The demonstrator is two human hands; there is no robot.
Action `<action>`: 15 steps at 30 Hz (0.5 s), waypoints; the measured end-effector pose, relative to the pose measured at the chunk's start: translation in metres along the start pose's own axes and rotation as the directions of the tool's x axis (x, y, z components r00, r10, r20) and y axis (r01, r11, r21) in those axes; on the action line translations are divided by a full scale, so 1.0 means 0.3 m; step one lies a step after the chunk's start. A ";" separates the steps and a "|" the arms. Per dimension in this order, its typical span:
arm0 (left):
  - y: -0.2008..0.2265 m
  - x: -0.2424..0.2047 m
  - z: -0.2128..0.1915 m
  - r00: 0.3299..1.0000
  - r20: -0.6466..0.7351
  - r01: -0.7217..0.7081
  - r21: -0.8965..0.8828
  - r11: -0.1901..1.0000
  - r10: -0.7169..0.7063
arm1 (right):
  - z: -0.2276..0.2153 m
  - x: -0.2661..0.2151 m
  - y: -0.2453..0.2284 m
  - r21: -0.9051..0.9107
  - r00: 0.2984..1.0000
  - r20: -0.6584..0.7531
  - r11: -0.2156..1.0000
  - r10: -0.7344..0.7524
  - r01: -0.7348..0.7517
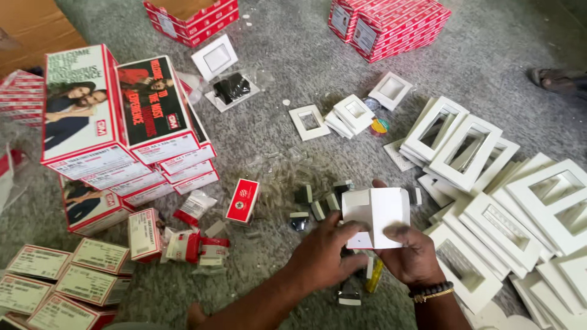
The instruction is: The person unboxes and sorts various electrical components, including light switches, sockets, and faceplates, by removing them from small red and white boxes and placing them into a central pile.
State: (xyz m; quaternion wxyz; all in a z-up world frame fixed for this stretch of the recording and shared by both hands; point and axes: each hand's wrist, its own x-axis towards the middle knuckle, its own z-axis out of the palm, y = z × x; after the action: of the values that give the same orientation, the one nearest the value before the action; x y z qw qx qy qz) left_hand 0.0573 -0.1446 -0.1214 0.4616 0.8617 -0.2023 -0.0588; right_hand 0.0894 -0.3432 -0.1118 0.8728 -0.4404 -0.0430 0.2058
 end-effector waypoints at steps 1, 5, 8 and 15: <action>0.007 0.006 -0.003 1.000 0.001 0.000 -0.002 1.000 0.000 | 0.000 0.003 -0.003 -0.001 1.000 -0.002 1.000 0.001 -0.001; 0.017 0.036 -0.092 0.983 -0.129 0.141 0.096 0.985 -0.128 | 0.002 0.035 -0.040 -0.175 0.950 -0.307 0.977 0.061 -0.119; -0.046 -0.010 -0.271 0.923 -0.384 0.087 0.234 0.968 0.010 | -0.046 0.029 -0.066 -0.295 0.778 -0.627 0.910 0.046 -0.292; -0.087 -0.433 -0.681 0.884 -0.465 0.236 0.530 0.814 0.046 | -0.191 0.022 -0.041 -0.442 0.730 -0.679 0.838 -0.079 -0.320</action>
State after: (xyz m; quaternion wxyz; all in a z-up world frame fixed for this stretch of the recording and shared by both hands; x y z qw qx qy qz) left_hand 0.0055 0.0784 -0.0381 0.2117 0.9582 -0.0514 0.1855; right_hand 0.1140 -0.3903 -0.1377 0.6549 -0.7096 0.2501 0.0711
